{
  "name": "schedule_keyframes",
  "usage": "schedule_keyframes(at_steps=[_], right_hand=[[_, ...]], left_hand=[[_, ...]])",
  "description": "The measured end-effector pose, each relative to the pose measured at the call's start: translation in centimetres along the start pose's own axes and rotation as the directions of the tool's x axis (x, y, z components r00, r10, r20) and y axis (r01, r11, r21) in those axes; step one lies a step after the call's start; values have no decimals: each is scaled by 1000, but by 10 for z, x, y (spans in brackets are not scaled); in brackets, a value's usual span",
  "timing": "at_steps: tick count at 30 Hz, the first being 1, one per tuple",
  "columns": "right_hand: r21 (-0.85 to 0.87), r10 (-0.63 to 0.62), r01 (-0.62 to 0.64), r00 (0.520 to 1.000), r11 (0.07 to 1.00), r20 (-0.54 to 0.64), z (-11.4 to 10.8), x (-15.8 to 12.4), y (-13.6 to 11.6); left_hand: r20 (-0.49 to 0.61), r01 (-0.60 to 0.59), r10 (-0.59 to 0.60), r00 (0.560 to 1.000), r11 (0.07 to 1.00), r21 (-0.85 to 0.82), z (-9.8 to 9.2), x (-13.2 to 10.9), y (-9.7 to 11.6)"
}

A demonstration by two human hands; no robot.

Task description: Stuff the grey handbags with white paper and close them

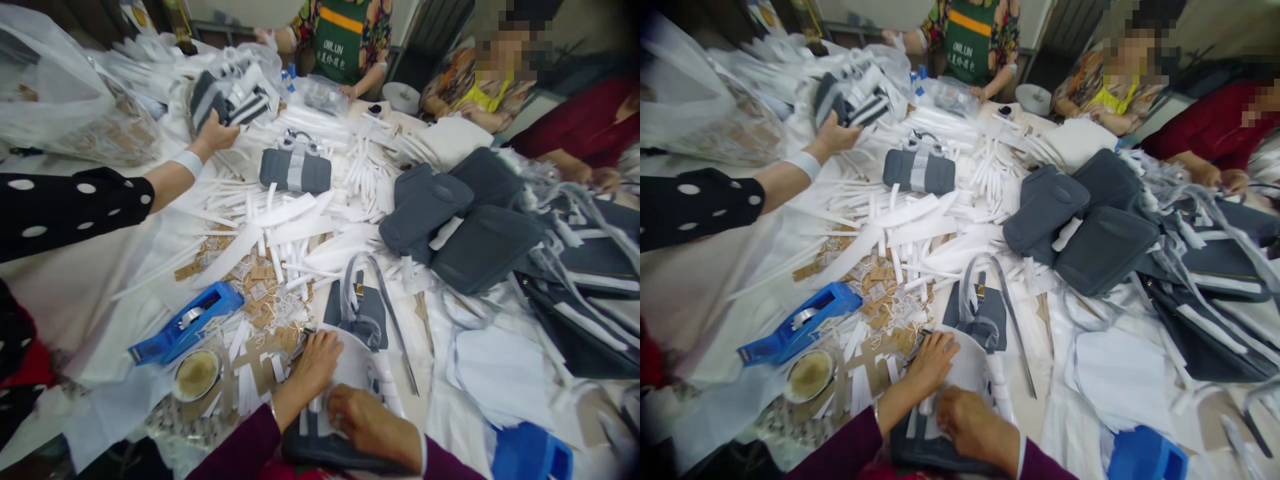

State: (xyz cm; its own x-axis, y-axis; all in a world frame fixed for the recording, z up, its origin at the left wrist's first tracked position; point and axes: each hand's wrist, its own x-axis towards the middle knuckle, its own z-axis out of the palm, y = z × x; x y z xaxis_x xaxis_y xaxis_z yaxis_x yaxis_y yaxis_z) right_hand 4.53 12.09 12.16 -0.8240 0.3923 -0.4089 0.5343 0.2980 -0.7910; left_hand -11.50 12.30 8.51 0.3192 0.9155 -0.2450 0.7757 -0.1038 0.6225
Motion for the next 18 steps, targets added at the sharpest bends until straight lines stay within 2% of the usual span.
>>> schedule_keyframes(at_steps=[2,3,4,5,6,7,10,12,15,18], right_hand=[[145,41,-14,982,989,-185,-41,17,18],[187,108,-44,930,981,-351,-65,29,28],[239,203,-88,832,967,-516,-89,42,39],[317,302,-119,718,941,-627,-112,56,50],[414,382,-108,638,904,-669,-132,71,60],[530,459,-72,606,845,-650,-149,86,68],[826,619,-8,667,563,-415,-180,126,81],[893,655,-13,685,449,-320,-186,143,78],[885,636,43,679,464,-367,-180,150,60],[821,546,158,676,549,-495,-158,134,30]], left_hand=[[-10,24,-24,1000,1000,10,12,-1,-7],[-22,24,-24,999,1000,5,15,-1,-9],[-32,21,-21,999,1000,-2,17,-2,-10],[-37,20,-20,999,1000,-7,17,-3,-11],[-38,19,-19,999,1000,-12,17,-4,-10],[-38,19,-20,999,1000,-17,16,-5,-9],[-42,12,-14,999,999,-49,12,-7,-8],[-51,-11,5,999,993,-114,9,-6,-11],[-137,-30,-17,990,943,-331,-5,5,-21],[-255,5,-219,942,766,-643,-38,31,-29]])
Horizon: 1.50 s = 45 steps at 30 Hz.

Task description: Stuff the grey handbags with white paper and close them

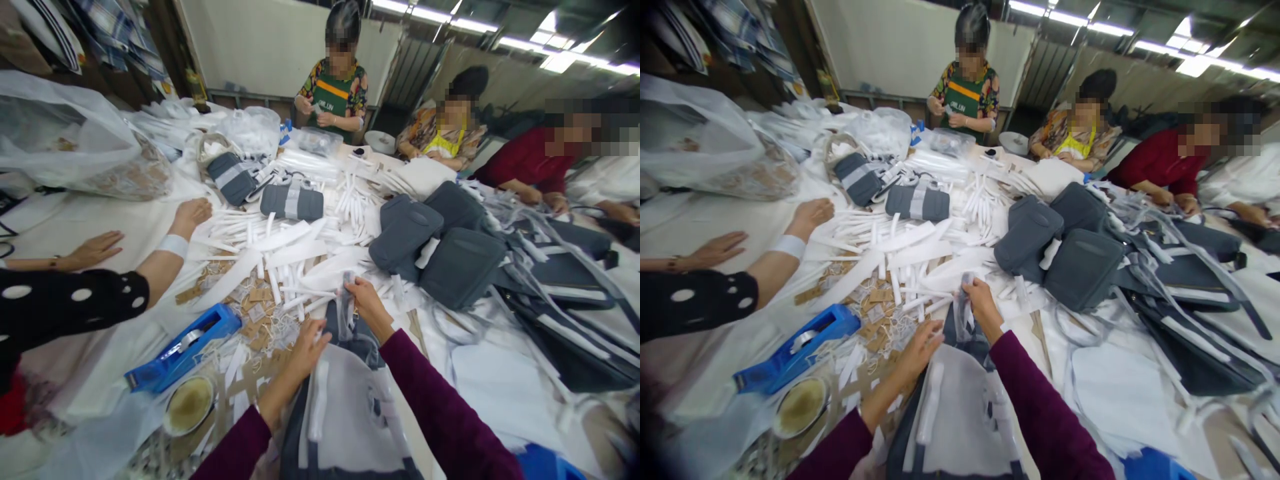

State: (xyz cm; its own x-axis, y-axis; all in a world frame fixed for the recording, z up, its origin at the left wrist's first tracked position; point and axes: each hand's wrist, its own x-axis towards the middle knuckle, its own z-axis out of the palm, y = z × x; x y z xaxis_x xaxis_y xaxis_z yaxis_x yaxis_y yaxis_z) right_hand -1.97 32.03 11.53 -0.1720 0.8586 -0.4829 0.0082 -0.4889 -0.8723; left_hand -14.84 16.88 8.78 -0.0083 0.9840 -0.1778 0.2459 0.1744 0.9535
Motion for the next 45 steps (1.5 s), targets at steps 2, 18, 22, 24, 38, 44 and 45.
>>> schedule_keyframes(at_steps=[2,18,22,24,38,44,45], right_hand=[[-55,-184,185,983,981,24,7,-34,2],[372,-345,191,845,908,408,-30,-158,-104],[462,-554,389,776,797,303,-15,-186,-140],[439,-618,471,731,765,291,-6,-201,-143],[-268,-702,946,65,-183,709,-27,-229,-95],[-261,-680,942,52,-209,731,-31,-230,-83],[-259,-684,945,55,-200,727,-31,-231,-81]], left_hand=[[-20,63,-71,997,960,-274,-13,26,20],[101,-187,221,970,945,-267,8,-16,135],[83,-256,271,959,954,-159,17,-29,126],[49,-281,288,956,952,-121,16,-34,120],[283,291,-135,950,713,-638,-47,-203,175],[311,294,-130,941,771,-565,-9,-271,170],[328,310,-137,935,765,-564,-3,-280,168]])
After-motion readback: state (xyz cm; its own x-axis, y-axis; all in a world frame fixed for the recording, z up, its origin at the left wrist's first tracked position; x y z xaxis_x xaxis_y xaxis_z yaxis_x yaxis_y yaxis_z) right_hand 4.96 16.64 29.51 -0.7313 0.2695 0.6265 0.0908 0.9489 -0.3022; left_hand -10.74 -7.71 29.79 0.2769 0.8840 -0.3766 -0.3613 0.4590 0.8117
